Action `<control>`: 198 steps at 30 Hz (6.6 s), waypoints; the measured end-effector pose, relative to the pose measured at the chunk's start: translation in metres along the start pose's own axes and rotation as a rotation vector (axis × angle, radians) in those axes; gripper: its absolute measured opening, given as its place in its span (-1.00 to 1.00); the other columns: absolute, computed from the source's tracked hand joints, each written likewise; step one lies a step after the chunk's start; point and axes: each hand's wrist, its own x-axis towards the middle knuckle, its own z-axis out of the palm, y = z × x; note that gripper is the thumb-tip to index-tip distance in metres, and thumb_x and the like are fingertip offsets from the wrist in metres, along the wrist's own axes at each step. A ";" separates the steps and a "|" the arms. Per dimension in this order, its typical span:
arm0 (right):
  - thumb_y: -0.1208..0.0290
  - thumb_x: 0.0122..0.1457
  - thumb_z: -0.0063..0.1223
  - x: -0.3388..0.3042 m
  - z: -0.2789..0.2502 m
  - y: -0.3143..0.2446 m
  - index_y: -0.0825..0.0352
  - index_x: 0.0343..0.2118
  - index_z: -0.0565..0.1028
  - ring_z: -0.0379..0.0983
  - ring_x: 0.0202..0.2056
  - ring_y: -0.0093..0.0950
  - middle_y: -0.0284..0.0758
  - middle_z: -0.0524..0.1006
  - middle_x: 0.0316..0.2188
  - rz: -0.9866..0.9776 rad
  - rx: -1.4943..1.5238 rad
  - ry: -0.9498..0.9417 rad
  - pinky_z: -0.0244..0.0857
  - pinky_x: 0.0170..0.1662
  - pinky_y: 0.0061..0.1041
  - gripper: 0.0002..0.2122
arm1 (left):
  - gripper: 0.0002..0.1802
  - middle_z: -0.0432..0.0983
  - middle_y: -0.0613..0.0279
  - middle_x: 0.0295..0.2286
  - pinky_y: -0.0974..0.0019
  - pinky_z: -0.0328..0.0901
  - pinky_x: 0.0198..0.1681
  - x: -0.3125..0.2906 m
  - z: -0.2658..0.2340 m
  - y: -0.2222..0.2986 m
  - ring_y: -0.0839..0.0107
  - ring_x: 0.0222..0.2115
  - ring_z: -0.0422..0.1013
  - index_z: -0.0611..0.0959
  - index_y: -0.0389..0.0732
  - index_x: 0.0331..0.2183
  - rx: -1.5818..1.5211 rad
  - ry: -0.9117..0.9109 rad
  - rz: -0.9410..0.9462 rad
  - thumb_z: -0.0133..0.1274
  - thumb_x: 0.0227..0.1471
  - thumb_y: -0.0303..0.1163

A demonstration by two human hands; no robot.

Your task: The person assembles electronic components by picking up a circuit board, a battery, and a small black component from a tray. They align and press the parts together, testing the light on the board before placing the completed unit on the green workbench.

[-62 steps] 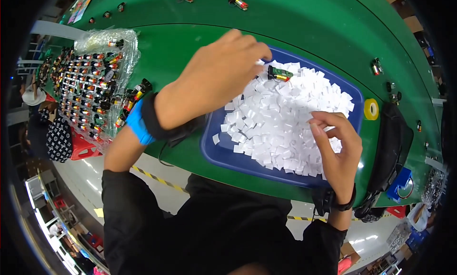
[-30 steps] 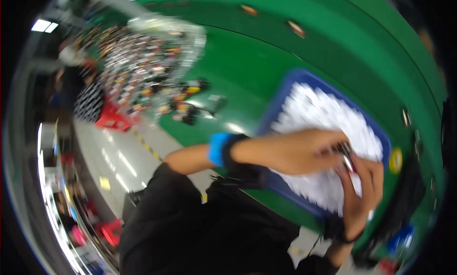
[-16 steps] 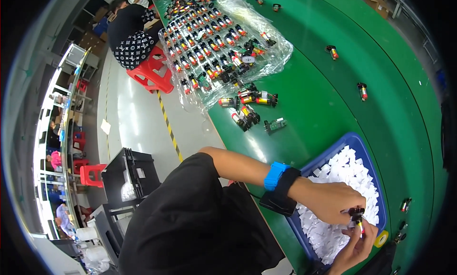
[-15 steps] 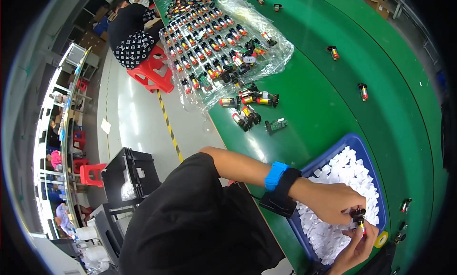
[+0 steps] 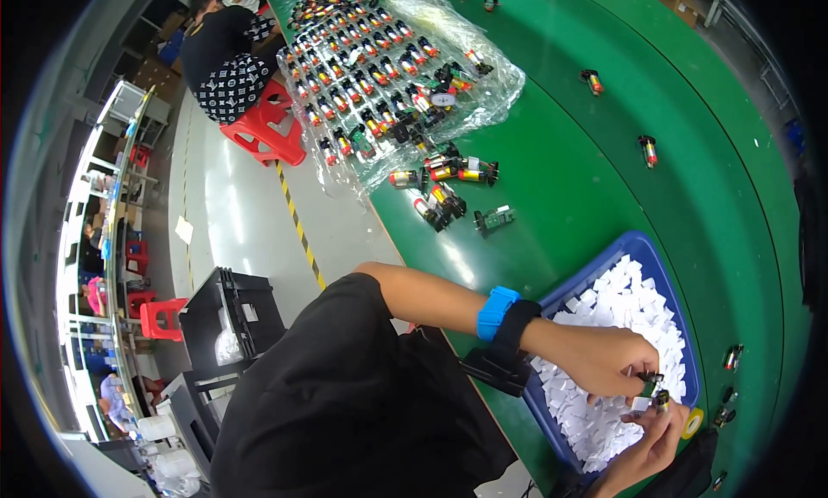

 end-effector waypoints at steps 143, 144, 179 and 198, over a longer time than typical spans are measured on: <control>0.56 -0.16 0.44 0.009 0.005 -0.048 0.49 -0.34 0.54 0.44 -0.49 -0.49 -0.21 0.55 -0.50 0.008 0.087 -0.058 0.26 -0.44 -0.60 -0.69 | -0.62 0.55 0.02 -0.13 0.45 0.46 -0.30 0.000 0.005 0.014 0.44 -0.21 0.52 0.51 -0.38 -0.04 -0.061 0.169 0.042 0.16 0.09 -0.58; 0.56 -0.16 0.44 0.008 0.006 -0.046 0.49 -0.34 0.54 0.44 -0.49 -0.49 -0.21 0.55 -0.50 0.011 0.093 -0.038 0.26 -0.44 -0.60 -0.69 | -0.60 0.54 -0.01 -0.10 0.45 0.47 -0.27 0.001 0.005 0.014 0.41 -0.17 0.52 0.50 -0.38 -0.02 -0.043 0.169 0.063 0.16 0.08 -0.59; 0.65 0.10 0.17 0.001 0.016 -0.036 0.38 -0.04 0.52 0.42 -0.57 -0.71 -0.35 0.59 -0.45 0.077 0.285 -0.005 0.26 -0.52 -0.73 -0.68 | -0.51 0.64 0.13 -0.29 0.29 0.29 -0.21 0.220 -0.137 0.021 0.35 -0.26 0.50 0.69 -0.18 -0.22 1.448 0.071 -0.069 0.13 0.08 0.07; 0.59 0.18 0.12 0.017 -0.018 -0.024 0.45 -0.10 0.52 0.50 -0.52 -0.64 -0.29 0.61 -0.40 0.339 0.359 0.114 0.32 -0.50 -0.71 -0.78 | -0.73 0.46 0.23 -0.23 0.42 0.43 -0.21 0.142 -0.038 0.067 0.48 -0.28 0.45 0.54 -0.26 -0.11 0.738 -0.211 0.116 0.13 0.12 -0.48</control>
